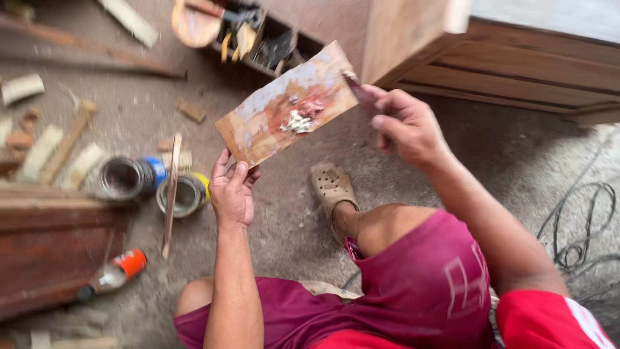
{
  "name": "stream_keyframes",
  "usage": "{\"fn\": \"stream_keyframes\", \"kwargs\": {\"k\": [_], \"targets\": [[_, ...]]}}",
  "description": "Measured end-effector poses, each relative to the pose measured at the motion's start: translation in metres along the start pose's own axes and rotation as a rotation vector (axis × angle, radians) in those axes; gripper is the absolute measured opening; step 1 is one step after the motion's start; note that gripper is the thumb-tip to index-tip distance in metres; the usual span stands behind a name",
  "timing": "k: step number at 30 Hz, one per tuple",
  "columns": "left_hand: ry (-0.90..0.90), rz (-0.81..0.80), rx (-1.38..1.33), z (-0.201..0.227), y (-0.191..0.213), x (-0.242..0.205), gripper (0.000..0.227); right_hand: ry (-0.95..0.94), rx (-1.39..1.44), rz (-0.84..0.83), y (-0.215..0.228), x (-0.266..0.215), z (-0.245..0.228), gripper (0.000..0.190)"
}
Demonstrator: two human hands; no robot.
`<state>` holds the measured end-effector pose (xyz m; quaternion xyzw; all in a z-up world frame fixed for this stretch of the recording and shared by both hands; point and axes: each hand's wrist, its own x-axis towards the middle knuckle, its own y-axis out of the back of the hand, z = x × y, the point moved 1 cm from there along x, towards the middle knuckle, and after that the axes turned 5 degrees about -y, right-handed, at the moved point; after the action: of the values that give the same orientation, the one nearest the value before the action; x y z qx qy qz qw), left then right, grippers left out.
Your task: The person applies a pink-colored wood filler to joints and crevices of a wooden furniture structure using a small spatula tool, smoothing the filler into the wood.
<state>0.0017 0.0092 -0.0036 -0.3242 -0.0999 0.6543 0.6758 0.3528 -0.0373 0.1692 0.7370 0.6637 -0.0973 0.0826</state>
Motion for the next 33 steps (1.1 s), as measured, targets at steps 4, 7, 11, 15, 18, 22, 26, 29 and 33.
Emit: {"fn": "stream_keyframes", "kwargs": {"k": [4, 7, 11, 15, 18, 22, 26, 29, 33], "targets": [[0.023, -0.187, 0.007, 0.054, -0.126, -0.003, 0.061, -0.004, -0.142, 0.261, 0.061, -0.075, -0.078, 0.007], [-0.021, -0.407, -0.068, 0.066, -0.207, -0.001, 0.057, 0.08, -0.08, 0.274, 0.114, -0.105, -0.115, 0.006], [-0.115, -0.448, 0.191, 0.061, -0.279, -0.015, 0.057, 0.018, -0.049, 0.339, 0.165, -0.127, -0.121, 0.006], [-0.291, -0.485, 0.762, 0.037, -0.327, 0.01, 0.057, 0.062, -0.008, 0.424, 0.222, -0.117, -0.091, 0.008], [-0.378, -0.462, 0.921, 0.004, -0.365, 0.059, 0.062, 0.085, 0.001, 0.432, 0.277, -0.084, -0.067, 0.002], [-0.592, -0.44, 1.035, -0.026, -0.385, 0.079, 0.061, 0.111, -0.02, 0.428, 0.331, -0.04, -0.05, 0.011], [-0.63, -0.425, 1.208, -0.024, -0.396, 0.068, 0.062, 0.181, -0.101, 0.362, 0.357, -0.019, -0.044, 0.007], [-0.721, -0.435, 1.406, -0.016, -0.401, 0.048, 0.062, 0.202, -0.046, 0.289, 0.365, -0.018, -0.036, 0.006], [-0.736, -0.401, 1.542, -0.014, -0.42, 0.012, 0.06, 0.224, 0.086, 0.238, 0.374, -0.014, -0.035, 0.007]]}}
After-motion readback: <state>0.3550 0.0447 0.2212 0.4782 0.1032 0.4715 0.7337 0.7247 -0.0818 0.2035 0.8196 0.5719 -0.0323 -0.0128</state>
